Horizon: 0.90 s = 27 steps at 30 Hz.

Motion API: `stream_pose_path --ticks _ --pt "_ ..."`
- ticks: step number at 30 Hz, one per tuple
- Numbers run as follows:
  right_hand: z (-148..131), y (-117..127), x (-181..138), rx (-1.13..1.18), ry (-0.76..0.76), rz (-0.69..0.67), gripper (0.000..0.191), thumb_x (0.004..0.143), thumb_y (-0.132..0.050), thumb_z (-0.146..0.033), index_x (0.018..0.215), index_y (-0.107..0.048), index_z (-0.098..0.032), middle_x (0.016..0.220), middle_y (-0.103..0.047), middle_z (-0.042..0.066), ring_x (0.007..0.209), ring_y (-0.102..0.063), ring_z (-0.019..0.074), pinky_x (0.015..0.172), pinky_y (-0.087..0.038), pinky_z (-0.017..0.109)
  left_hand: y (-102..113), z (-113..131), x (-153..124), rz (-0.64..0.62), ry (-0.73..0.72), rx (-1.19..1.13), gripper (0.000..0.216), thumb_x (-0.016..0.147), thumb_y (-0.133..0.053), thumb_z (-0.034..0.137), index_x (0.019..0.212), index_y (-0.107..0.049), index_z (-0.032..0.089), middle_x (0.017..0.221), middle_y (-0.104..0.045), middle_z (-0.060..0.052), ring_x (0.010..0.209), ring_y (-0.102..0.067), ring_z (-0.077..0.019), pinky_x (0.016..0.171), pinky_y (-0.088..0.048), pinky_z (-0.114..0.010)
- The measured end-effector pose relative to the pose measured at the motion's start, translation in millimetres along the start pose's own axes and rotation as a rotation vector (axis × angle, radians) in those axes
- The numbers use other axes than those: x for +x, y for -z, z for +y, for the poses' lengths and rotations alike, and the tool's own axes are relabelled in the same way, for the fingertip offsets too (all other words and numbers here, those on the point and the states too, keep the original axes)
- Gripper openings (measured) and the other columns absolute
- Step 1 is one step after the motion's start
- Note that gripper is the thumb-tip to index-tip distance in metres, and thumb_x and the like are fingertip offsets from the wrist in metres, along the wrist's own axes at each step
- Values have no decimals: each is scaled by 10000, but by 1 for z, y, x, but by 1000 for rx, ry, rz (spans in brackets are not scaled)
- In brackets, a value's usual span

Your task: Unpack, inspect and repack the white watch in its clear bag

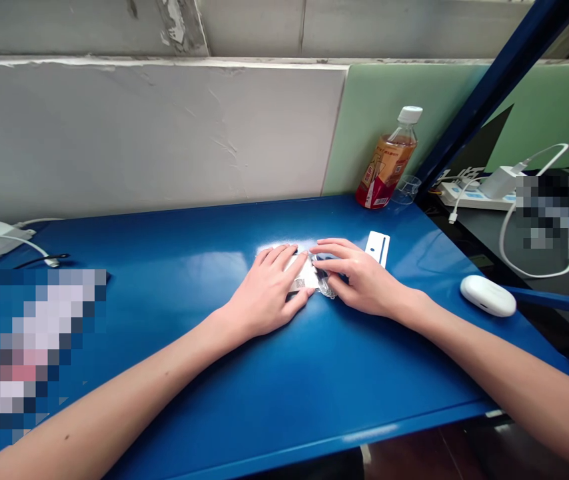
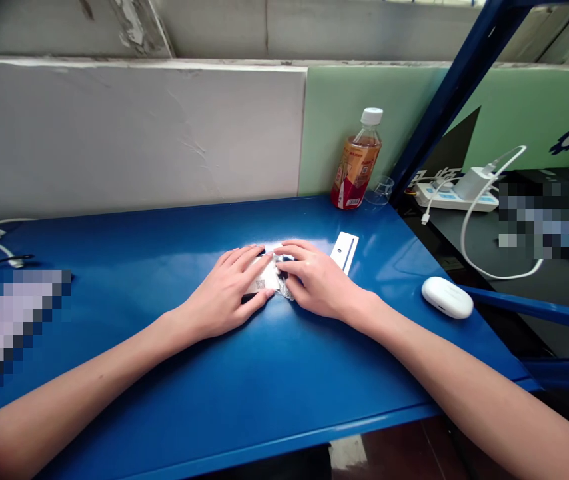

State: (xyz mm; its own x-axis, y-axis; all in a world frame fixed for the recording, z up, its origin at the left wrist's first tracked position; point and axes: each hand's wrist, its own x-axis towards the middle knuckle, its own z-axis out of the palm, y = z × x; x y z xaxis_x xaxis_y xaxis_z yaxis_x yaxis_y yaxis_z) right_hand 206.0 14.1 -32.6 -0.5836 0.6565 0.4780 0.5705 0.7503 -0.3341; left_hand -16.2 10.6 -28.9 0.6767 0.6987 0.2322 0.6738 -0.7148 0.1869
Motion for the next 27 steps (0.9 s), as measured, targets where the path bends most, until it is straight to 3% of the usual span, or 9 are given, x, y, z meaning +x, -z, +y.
stream_pose_path --ticks 6,15,22,27 --pt "18 7 0 -52 -67 10 441 870 -481 -50 1263 -648 -160 1228 -693 149 1156 -628 293 982 -545 504 -3 -3 -2 57 -7 -98 658 957 -530 502 1472 -366 126 1431 -530 -203 1329 -492 -346 1093 -396 -530" --pt "19 14 2 -23 33 -65 337 929 -562 -155 1245 -674 -186 1152 -725 127 1043 -669 265 881 -574 441 -4 -8 -8 95 -82 -207 732 996 -464 525 1562 -167 167 1499 -458 -214 1374 -461 -334 1069 -441 -524" --pt "21 25 2 -33 100 -10 260 983 -544 -263 1166 -724 -217 1090 -746 109 961 -684 246 809 -568 412 -1 -4 -8 108 -133 -197 562 1056 -304 428 1520 -253 115 1507 -446 -221 1411 -419 -307 1127 -402 -504" --pt "16 33 5 158 28 172 215 946 -606 -226 1099 -755 -256 1100 -747 75 994 -698 223 854 -579 377 0 -5 -8 158 -34 -222 512 1054 -286 338 1505 -285 97 1524 -419 -216 1429 -387 -304 1153 -376 -508"
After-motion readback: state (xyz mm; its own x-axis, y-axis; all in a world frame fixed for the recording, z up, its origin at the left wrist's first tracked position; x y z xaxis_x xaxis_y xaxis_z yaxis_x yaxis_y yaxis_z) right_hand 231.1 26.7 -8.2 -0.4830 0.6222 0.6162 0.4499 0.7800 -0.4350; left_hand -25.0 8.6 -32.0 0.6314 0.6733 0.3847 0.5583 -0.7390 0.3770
